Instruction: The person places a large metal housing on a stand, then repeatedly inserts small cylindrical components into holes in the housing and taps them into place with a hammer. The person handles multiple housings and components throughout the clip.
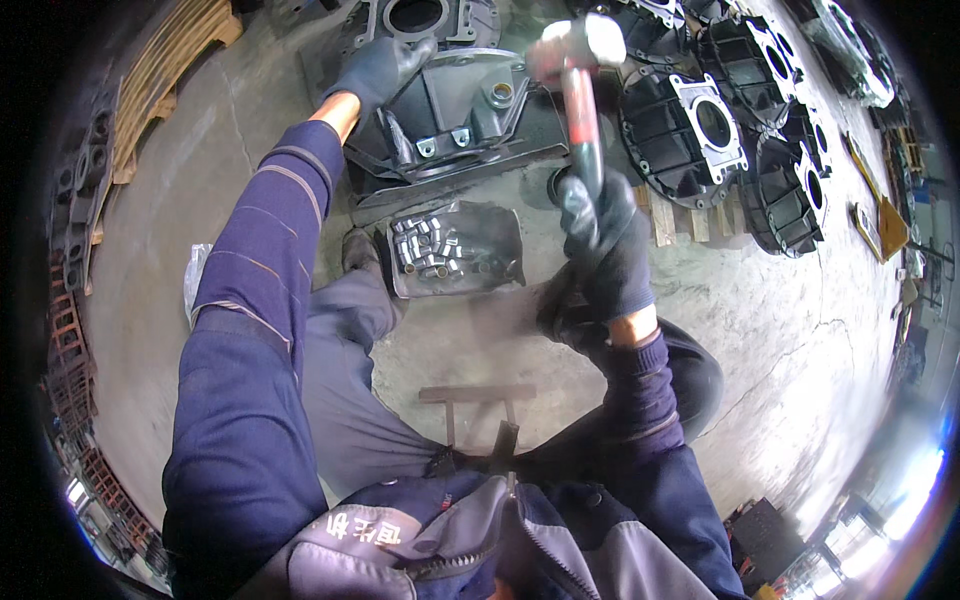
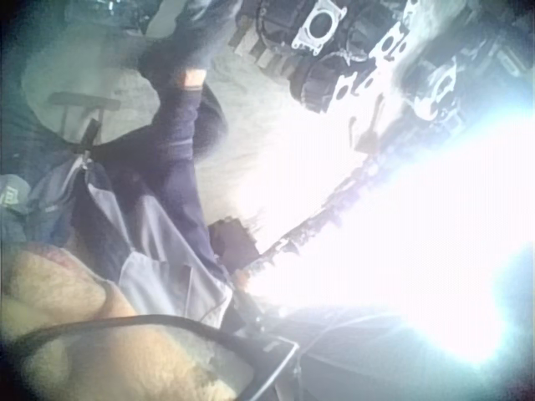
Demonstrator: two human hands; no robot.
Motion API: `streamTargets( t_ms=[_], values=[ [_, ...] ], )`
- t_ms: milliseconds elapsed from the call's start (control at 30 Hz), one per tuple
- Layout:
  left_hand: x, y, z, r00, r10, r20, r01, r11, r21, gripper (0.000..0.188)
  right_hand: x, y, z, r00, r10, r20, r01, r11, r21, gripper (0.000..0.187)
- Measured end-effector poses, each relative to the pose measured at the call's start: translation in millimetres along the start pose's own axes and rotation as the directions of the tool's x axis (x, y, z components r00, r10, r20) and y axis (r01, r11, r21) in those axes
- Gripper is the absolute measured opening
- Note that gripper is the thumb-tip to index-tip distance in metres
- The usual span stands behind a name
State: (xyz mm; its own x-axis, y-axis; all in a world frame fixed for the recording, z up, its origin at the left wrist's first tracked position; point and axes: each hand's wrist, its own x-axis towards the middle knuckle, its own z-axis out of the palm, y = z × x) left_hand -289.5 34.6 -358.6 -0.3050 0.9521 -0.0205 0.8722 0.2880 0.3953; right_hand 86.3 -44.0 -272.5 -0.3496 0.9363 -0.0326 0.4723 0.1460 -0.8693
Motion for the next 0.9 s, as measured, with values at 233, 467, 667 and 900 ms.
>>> streamTargets(
  t_ms=[233,467,667,900],
  values=[
    [-5.4,7.7,-7.2,0.999,0.015,-0.032,-0.015,1.000,0.000,0.077,37.4,6.4,21.6,0.990,0.081,0.113,-0.041,0.946,-0.321,0.042],
    [-9.2,6.7,-8.6,0.997,0.053,-0.048,-0.052,0.999,0.009,0.081,45.2,0.7,-4.1,0.994,-0.059,0.095,0.071,0.990,-0.125,0.035],
    [-8.1,9.1,-9.7,0.998,0.051,-0.027,-0.051,0.999,-0.004,0.083,49.5,5.6,11.1,0.993,-0.119,-0.014,0.114,0.975,-0.190,0.040],
    [-6.5,2.9,-3.6,0.995,0.098,-0.012,-0.097,0.994,0.058,0.081,57.1,7.5,-0.9,0.988,0.055,0.145,-0.002,0.939,-0.343,0.039]
  ],
)
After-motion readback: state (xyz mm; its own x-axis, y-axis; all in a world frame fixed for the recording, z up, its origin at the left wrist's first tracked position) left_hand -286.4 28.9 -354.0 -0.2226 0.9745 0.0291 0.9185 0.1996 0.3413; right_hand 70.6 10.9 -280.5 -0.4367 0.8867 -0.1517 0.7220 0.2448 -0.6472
